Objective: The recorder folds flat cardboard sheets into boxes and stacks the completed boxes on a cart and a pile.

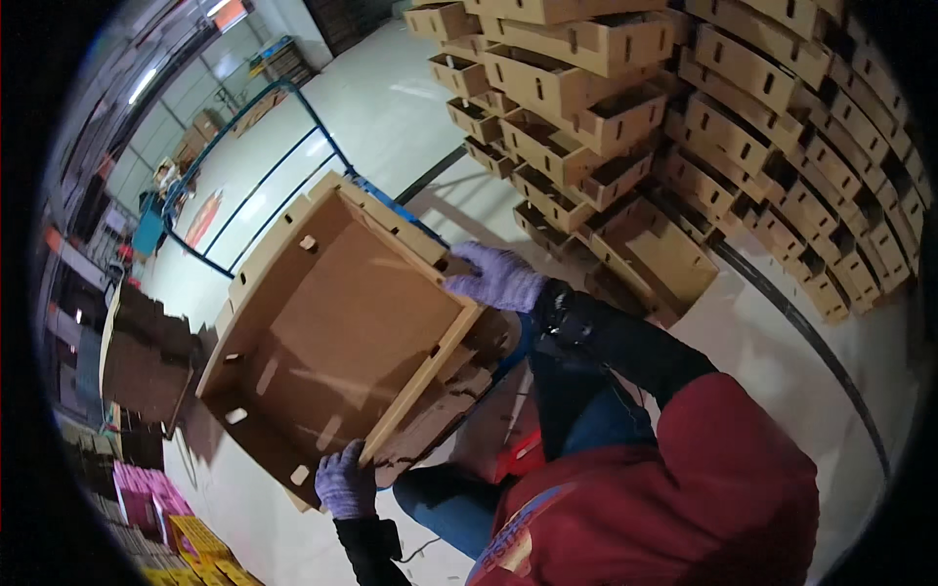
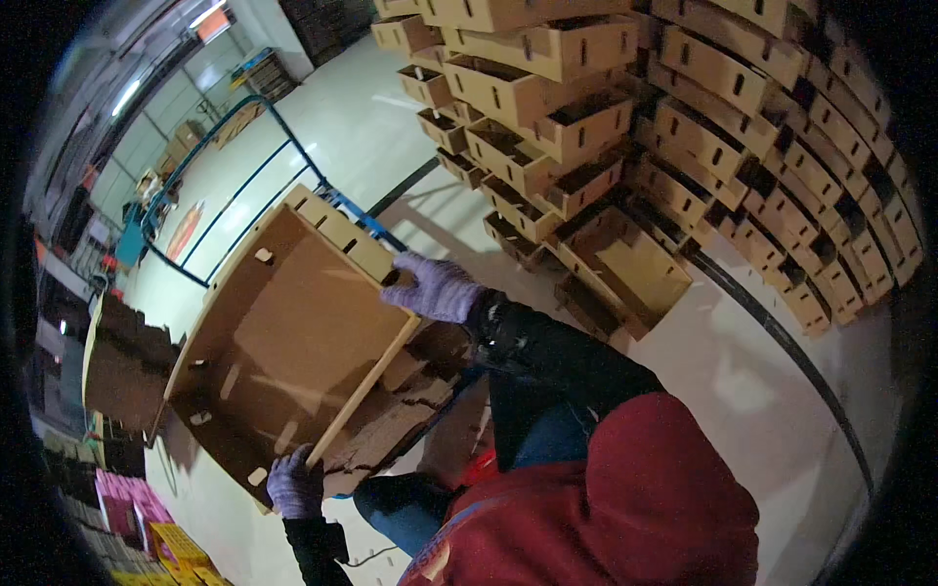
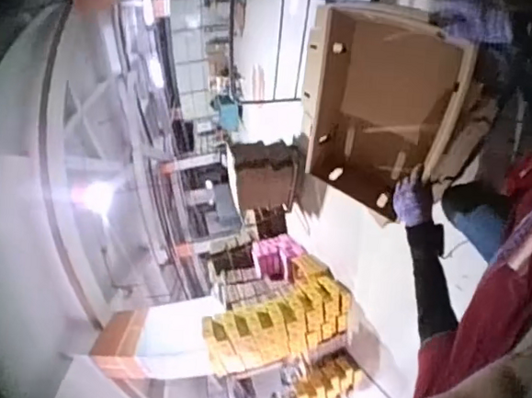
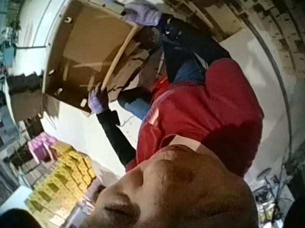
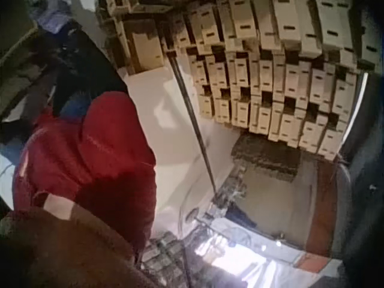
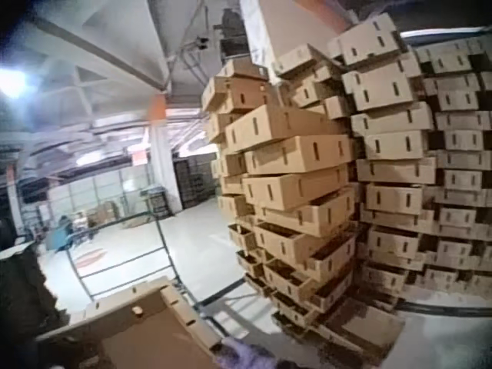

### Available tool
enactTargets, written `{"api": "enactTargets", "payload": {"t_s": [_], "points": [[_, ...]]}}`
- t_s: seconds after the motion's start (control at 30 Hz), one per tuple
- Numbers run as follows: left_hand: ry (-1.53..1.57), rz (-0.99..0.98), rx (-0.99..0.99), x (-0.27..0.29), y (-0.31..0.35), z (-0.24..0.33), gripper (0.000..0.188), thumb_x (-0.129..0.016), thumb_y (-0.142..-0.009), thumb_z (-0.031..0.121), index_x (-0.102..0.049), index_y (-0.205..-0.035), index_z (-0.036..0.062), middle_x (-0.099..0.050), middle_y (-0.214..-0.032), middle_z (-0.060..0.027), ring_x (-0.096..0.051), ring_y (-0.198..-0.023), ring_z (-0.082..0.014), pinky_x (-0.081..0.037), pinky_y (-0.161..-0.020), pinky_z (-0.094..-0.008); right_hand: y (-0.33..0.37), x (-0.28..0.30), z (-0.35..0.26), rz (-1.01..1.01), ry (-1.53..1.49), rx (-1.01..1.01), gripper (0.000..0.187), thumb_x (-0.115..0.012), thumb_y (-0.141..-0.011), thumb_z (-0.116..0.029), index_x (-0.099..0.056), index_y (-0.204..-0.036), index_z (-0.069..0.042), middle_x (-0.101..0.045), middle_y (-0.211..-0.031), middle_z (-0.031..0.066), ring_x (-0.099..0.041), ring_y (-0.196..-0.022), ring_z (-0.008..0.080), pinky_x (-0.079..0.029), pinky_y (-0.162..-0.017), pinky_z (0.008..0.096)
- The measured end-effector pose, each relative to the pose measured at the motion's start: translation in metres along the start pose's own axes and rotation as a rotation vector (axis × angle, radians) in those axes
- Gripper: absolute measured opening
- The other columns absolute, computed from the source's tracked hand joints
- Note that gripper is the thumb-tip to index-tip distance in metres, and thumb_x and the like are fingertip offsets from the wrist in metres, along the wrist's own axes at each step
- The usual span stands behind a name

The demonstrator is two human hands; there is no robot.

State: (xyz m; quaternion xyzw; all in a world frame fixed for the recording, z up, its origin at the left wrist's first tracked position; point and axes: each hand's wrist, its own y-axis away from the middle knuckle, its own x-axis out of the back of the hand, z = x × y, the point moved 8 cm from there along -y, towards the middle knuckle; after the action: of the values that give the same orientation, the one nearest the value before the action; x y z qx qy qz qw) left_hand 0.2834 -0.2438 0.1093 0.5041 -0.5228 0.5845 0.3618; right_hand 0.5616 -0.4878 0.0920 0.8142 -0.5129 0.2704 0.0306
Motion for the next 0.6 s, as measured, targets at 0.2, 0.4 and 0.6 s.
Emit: {"api": "enactTargets", "payload": {"t_s": [0.2, 0.4, 0.6], "points": [[-0.084, 0.029, -0.154, 0.0, 0.004, 0.001, 0.039, -0.069, -0.056, 0.017, -0.062, -0.095, 0.0175, -0.057, -0.068, -0.0068, -0.056, -0.071, -0.0277, -0.044, -0.066, -0.0397, 0.003, -0.019, -0.014, -0.38, 0.393, -0.215, 0.066, -0.057, -0.075, -0.057, -0.053, -0.111, -0.002, -0.06, -0.104, 0.0203, -0.057, -0.098, 0.0335, -0.044, -0.086, 0.0389], [-0.248, 0.177, -0.306, 0.044, -0.015, 0.016, 0.035, -0.065, -0.063, 0.017, -0.061, -0.098, 0.0145, -0.056, -0.077, -0.0107, -0.054, -0.078, -0.0296, -0.044, -0.074, -0.0435, 0.027, 0.017, -0.012, -0.383, 0.177, -0.164, 0.075, -0.058, -0.072, -0.058, -0.046, -0.122, -0.003, -0.057, -0.112, 0.021, -0.054, -0.105, 0.0356, -0.041, -0.091, 0.0406], [-0.307, 0.394, -0.512, 0.099, -0.062, 0.071, 0.019, -0.056, -0.077, 0.014, -0.062, -0.094, 0.0097, -0.058, -0.084, -0.0101, -0.055, -0.089, -0.0275, -0.039, -0.09, -0.0496, 0.082, 0.177, -0.096, 0.693, 0.663, 0.356, 0.082, -0.068, -0.069, -0.048, -0.034, -0.133, -0.008, -0.042, -0.127, 0.017, -0.042, -0.117, 0.0331, -0.036, -0.098, 0.0401]]}}
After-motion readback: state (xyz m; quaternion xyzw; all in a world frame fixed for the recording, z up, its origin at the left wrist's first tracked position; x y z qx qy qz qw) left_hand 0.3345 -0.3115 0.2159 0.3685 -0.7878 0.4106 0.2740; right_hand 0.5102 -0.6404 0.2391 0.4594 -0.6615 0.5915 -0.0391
